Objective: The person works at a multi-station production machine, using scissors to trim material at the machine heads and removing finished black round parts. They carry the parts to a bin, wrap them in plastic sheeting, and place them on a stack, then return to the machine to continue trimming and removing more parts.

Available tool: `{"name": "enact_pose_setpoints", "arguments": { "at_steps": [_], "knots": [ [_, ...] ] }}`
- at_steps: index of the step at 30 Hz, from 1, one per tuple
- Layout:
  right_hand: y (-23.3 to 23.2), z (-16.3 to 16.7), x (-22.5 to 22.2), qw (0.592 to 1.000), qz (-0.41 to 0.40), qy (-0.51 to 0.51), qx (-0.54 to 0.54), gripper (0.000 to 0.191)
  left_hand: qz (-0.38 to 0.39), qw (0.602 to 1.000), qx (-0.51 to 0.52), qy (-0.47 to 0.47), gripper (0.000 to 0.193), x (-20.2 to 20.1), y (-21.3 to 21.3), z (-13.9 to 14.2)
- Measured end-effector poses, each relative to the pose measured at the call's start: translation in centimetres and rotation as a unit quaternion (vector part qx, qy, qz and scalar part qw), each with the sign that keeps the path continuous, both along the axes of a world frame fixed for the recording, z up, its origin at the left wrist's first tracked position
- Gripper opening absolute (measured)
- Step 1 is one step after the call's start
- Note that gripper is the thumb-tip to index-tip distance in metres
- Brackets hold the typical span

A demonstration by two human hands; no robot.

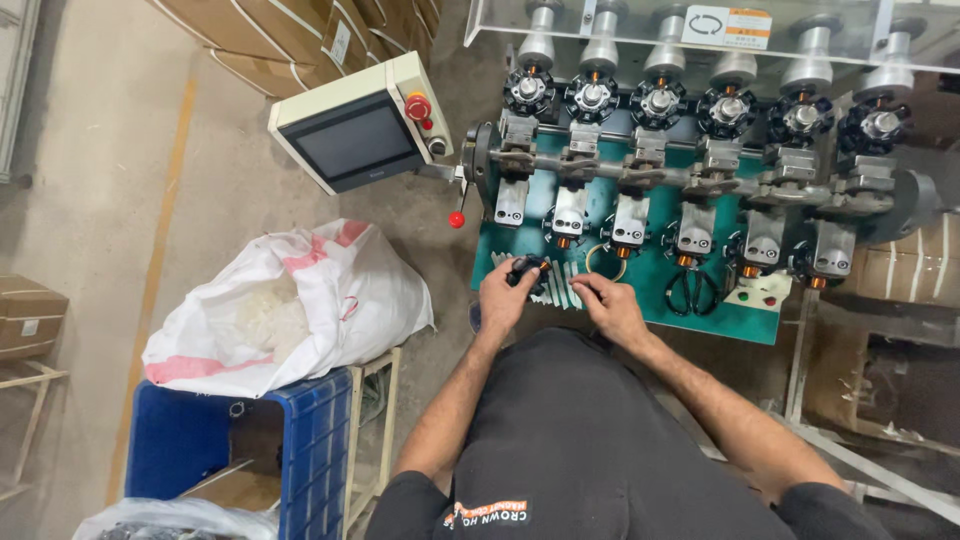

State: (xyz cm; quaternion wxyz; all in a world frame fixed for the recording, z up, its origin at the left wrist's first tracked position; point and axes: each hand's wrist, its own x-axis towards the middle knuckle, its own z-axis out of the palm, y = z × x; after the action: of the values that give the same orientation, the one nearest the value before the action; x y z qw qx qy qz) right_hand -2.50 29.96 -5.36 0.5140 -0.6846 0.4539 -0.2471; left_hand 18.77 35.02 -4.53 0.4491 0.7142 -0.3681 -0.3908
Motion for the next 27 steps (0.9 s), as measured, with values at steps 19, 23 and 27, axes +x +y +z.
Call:
{"name": "enact_pose_setpoints", "arguments": {
  "at_steps": [19, 23, 27],
  "knots": [
    [-4.4, 10.4, 3.0, 0.907, 0.097, 0.047, -0.407, 0.014, 0.130, 0.825, 0.016, 0.550, 0.059, -2.7, -2.5, 3.8],
    [-2.6, 11.1, 2.1, 0.914, 0.106, 0.078, -0.383, 0.015, 0.091, 0.913, -0.057, 0.394, 0.032, -3.8, -2.5, 3.4],
    [-0.5, 9.8, 0.8, 0.938, 0.056, -0.003, -0.341, 0.011, 0.059, 0.950, -0.100, 0.291, 0.020, -3.7, -2.2, 2.1]
  ]
}}
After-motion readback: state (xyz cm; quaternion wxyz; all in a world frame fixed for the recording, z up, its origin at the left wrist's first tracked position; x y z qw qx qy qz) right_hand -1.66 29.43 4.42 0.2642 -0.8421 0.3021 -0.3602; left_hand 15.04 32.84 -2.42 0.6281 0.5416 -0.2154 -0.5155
